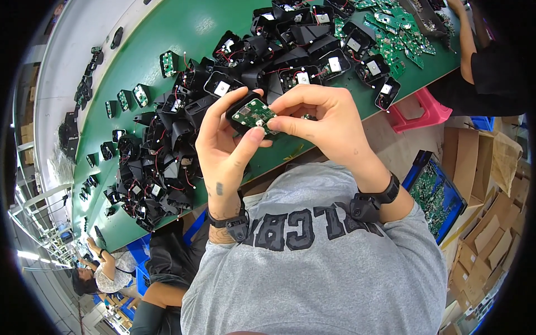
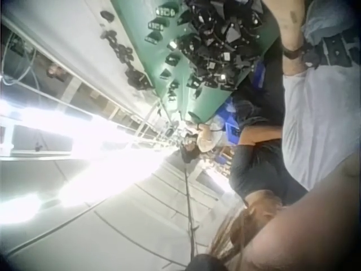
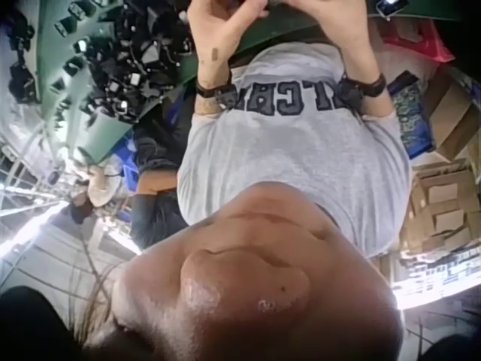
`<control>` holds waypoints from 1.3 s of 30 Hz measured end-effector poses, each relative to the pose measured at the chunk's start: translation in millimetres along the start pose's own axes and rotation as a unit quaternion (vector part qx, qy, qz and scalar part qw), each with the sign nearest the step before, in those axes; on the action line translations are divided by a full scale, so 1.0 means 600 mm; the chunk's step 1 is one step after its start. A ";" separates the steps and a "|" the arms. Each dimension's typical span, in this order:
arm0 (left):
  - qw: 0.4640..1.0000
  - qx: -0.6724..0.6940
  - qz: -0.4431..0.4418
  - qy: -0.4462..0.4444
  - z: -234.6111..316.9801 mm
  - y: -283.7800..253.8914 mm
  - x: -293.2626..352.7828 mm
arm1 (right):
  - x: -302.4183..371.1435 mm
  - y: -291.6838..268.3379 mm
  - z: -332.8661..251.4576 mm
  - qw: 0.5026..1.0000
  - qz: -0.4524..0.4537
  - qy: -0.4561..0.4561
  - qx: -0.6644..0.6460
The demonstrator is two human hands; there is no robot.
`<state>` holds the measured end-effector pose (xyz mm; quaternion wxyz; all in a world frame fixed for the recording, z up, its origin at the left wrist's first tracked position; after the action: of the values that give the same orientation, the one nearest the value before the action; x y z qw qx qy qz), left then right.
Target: The person assembles electronic devices by hand, picking up a black plastic housing and a green circuit board, fitting the board into the housing, and pressing them together. After completing each assembly, the person places the device onto the green work surface and reaches for the next set of components.
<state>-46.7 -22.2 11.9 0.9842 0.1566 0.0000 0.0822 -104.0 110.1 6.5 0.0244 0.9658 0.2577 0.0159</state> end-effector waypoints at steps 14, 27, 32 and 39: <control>0.995 -0.034 0.023 0.088 0.021 -0.005 0.002 | 0.009 0.006 -0.003 1.000 0.005 -0.023 0.009; 0.998 0.027 0.016 0.051 0.010 0.002 0.002 | 0.013 -0.001 -0.020 0.998 0.009 -0.049 0.034; 0.999 0.038 0.018 0.032 0.007 0.007 0.003 | 0.019 -0.004 -0.025 0.996 0.012 -0.073 0.053; 0.997 0.069 0.015 0.024 0.005 0.010 0.003 | 0.024 -0.006 -0.042 0.987 0.021 -0.118 0.102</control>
<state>-46.0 -17.6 16.8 0.9693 0.2223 0.0274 0.1011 -94.6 121.3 31.8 -0.0447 0.9634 0.2332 -0.1244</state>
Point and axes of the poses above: each hand's wrist, its own x-axis away from the middle knuckle, its own y-axis out of the palm, z = x × y, the point moved 9 cm from there along -x, towards the middle knuckle, and after that the axes turned 6 degrees about x, right-handed, at the moved point
